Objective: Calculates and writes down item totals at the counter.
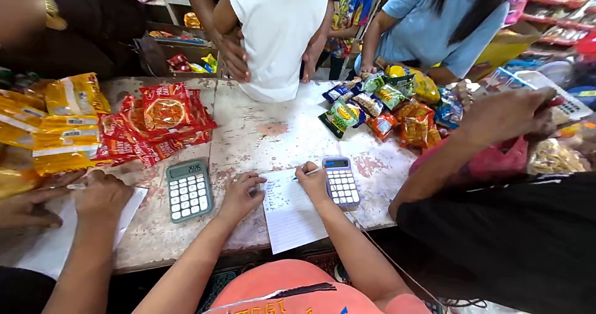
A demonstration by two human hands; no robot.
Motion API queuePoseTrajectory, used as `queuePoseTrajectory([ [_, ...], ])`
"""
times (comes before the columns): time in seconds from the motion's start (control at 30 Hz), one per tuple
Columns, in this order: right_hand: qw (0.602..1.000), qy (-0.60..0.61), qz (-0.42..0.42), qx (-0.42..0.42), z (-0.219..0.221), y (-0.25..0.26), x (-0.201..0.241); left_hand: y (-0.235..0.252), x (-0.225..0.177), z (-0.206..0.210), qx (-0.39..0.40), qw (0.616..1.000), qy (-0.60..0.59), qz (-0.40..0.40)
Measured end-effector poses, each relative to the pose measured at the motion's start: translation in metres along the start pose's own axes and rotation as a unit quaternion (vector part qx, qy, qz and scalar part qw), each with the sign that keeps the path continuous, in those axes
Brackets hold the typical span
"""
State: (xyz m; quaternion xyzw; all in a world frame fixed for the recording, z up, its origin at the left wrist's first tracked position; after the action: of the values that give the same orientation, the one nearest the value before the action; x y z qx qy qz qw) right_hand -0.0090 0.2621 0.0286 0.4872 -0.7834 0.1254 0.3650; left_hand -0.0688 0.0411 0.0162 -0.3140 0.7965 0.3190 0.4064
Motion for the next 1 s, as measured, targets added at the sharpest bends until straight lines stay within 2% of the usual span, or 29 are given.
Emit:
queuePoseTrajectory([
  [0.2,0.998,-0.054,-0.008,-0.011,-0.001,-0.002,0.004,0.001,0.001,0.001,0.008,1.000,0.000,-0.007],
  [0.4,0.996,0.069,0.014,0.051,0.002,-0.003,0.004,0.003,0.000,0.001,0.012,1.000,-0.014,0.005],
  [0.53,0.996,-0.001,0.013,0.086,0.008,-0.008,0.010,0.000,0.007,0.001,0.014,0.999,-0.041,-0.015],
  [0.67,0.998,-0.044,-0.041,0.024,0.004,-0.014,0.014,-0.003,0.006,0.004,0.009,0.999,-0.052,0.004],
  [0.77,0.992,-0.086,-0.019,0.086,-0.004,-0.015,0.018,-0.002,0.002,0.003,0.030,0.998,-0.040,0.025],
  [0.83,0.991,-0.060,-0.008,0.119,-0.004,-0.010,0.012,-0.002,-0.002,0.001,0.049,0.998,-0.036,0.018],
  [0.93,0.998,0.012,-0.006,0.067,-0.005,-0.003,-0.003,0.001,0.004,0.003,0.041,0.998,-0.026,0.027],
  [1.0,0.999,0.001,-0.002,0.047,-0.007,-0.005,-0.002,0.002,0.009,0.006,0.013,0.999,-0.013,0.042],
])
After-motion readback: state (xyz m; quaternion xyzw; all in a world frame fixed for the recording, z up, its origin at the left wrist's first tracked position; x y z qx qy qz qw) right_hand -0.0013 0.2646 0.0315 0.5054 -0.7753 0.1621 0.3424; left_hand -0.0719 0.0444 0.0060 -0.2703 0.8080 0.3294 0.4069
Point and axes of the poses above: each hand's wrist, its own y-axis towards the middle knuckle, its own z-axis out of the palm, x = y × z, the point moved 6 cm from there along y, towards the middle knuckle, and after that the axes turned 15 degrees about -y, right-handed, at the moved point
